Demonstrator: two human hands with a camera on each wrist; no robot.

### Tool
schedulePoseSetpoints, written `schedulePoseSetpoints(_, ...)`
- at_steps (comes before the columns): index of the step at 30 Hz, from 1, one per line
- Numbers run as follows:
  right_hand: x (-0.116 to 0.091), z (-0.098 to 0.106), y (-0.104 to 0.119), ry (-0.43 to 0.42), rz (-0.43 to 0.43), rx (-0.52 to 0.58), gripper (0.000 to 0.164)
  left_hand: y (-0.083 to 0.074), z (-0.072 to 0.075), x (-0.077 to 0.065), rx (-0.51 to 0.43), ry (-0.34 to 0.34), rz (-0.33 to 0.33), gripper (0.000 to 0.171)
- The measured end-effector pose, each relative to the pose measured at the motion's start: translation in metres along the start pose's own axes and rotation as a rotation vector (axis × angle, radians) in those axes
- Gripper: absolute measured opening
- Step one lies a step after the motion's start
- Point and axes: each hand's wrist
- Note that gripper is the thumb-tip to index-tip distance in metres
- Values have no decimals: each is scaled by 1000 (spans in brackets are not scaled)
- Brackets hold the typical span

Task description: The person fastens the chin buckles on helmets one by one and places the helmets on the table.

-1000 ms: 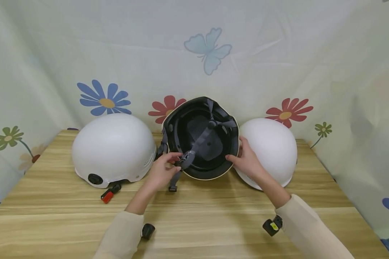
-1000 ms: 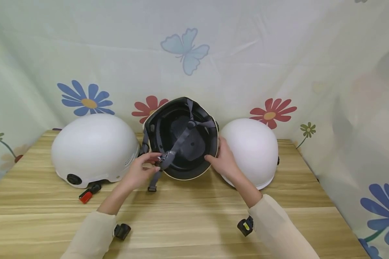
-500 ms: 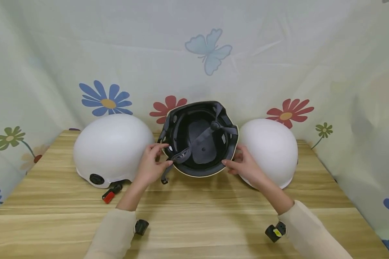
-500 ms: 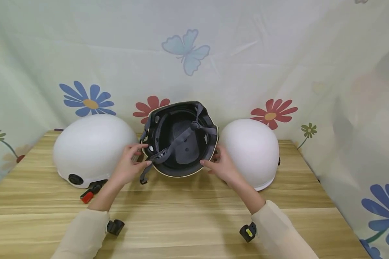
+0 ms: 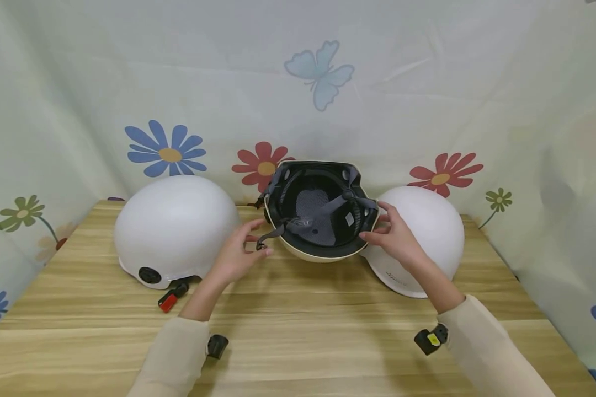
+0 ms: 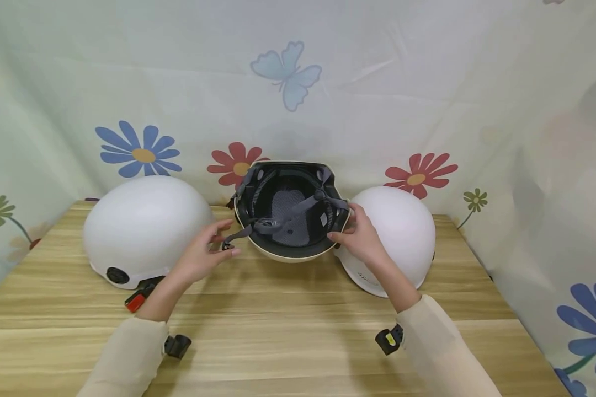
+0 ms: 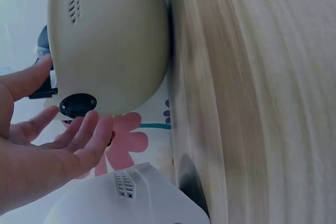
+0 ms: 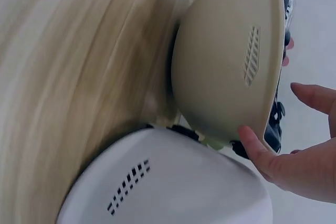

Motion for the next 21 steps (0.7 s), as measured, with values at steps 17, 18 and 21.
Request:
schedulePoseSetpoints(17,4,-2,-2,47,35,20,86,-11,4,24,-77,-36,15,73)
schedulePoseSetpoints(18,3,-1,-2,49,28,30,87,-11,4,24,-75,-36,11,73)
schedulePoseSetpoints(21,2,1,-2,59,12,48,90,-12,4,24,-84,-33,5,72)
Point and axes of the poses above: each hand's wrist, its own x-axis towards the middle knuckle, its own z-axis out of the back of the hand, y = z × x, and after that the axes turned 14 degrees about x, right-handed
